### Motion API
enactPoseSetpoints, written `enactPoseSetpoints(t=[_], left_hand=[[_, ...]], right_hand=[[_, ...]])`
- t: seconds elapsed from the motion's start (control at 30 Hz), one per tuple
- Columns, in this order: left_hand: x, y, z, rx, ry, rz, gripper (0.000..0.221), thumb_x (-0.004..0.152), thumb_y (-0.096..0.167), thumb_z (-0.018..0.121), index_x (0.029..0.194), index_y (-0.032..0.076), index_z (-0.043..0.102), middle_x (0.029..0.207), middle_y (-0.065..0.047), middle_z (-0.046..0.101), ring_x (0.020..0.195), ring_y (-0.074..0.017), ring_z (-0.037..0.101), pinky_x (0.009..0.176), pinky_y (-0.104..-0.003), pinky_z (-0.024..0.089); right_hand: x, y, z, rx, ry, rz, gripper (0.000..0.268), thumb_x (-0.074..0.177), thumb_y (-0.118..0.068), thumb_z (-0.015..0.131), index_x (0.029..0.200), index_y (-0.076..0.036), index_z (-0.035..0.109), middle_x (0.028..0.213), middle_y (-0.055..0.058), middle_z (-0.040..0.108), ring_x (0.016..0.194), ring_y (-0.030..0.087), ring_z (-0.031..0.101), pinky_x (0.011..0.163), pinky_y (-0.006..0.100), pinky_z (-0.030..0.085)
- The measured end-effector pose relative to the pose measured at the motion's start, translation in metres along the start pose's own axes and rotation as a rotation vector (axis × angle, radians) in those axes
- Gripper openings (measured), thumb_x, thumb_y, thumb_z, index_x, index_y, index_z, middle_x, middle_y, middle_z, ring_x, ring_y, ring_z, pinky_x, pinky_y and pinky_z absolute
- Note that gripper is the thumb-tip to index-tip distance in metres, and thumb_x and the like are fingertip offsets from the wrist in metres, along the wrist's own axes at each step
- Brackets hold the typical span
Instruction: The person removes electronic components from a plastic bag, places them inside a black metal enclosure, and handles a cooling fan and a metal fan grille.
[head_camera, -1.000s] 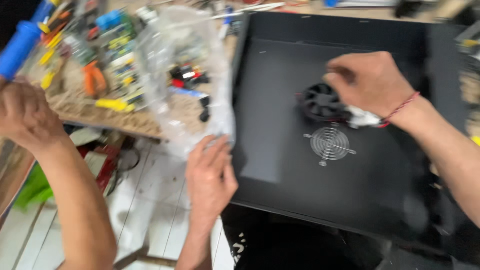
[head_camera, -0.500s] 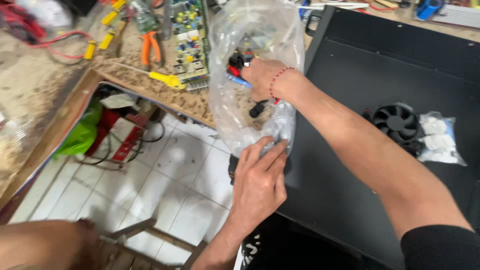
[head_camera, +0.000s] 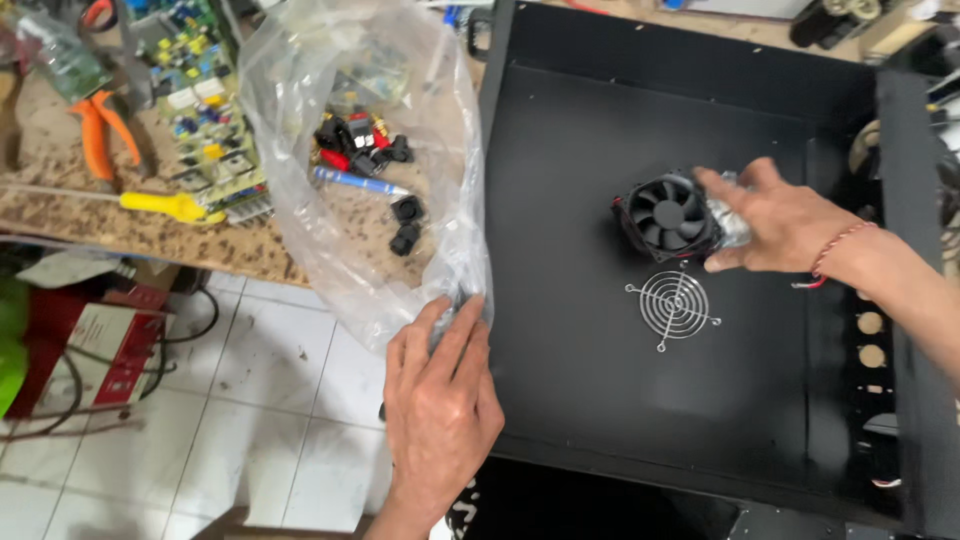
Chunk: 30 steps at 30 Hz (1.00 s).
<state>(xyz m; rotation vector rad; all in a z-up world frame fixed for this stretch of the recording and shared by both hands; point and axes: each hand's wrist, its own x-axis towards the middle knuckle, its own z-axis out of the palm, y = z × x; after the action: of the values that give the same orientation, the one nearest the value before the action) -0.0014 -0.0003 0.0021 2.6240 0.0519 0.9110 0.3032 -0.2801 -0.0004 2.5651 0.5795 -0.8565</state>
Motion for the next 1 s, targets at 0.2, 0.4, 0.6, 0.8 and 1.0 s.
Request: enactPoseSetpoints(t=[0.2,0.4,0.6,0.8,1.0], left_hand=[[-0.002,0.0,-0.001,-0.029,-0.058,-0.032,0.028,0.088,0.0,0.054,0.109,-0.004,0.073,0.132,-0.009,0.068,0.124,-0.035,0.057,0.095,-0.049,0.045],[-0.003,0.0,0.0,0.007,-0.045,-0.015,0.024,0.089,-0.001,0.058,0.106,-0.003,0.074,0.132,-0.009,0.067,0.124,-0.0344,0.057,0.098,-0.049,0.045],[0.0,-0.001,-0.003,-0.016,-0.056,-0.008,0.024,0.086,-0.001,0.058,0.105,-0.004,0.072,0.131,-0.01,0.066,0.124,-0.0342,0.056,0.096,-0.047,0.045],[-0.001,-0.001,-0.001,-0.035,-0.019,-0.011,0.022,0.085,-0.004,0.059,0.102,-0.004,0.072,0.129,-0.011,0.068,0.123,-0.0364,0.057,0.096,-0.048,0.045],[-0.003,-0.002,0.0,-0.016,-0.019,-0.005,0.023,0.082,-0.006,0.063,0.104,-0.006,0.071,0.13,-0.012,0.065,0.122,-0.0368,0.056,0.095,-0.05,0.046]], right_hand=[[0.064,0.076,0.019,0.211,0.529,-0.202,0.065,0.061,-0.045,0.085,0.123,-0.027,0.073,0.105,-0.003,0.078,0.094,0.023,0.068,0.088,0.035,0.051],[-0.013,-0.038,-0.1,0.846,0.677,-0.615,0.084,0.059,0.014,0.075,0.14,0.002,0.058,0.14,0.02,0.061,0.122,0.029,0.059,0.103,0.037,0.045],[-0.033,-0.266,-0.154,0.35,0.445,-0.811,0.038,0.077,-0.039,0.076,0.104,-0.013,0.07,0.095,0.005,0.071,0.085,0.02,0.065,0.069,0.036,0.048],[0.014,-0.341,-0.153,0.448,0.212,-0.931,0.049,0.078,-0.022,0.069,0.124,-0.01,0.055,0.118,0.013,0.066,0.107,0.03,0.068,0.089,0.04,0.058],[0.057,-0.315,-0.139,-0.08,0.369,-0.809,0.027,0.09,-0.019,0.064,0.108,0.0,0.065,0.085,0.014,0.068,0.077,0.027,0.069,0.062,0.038,0.061]])
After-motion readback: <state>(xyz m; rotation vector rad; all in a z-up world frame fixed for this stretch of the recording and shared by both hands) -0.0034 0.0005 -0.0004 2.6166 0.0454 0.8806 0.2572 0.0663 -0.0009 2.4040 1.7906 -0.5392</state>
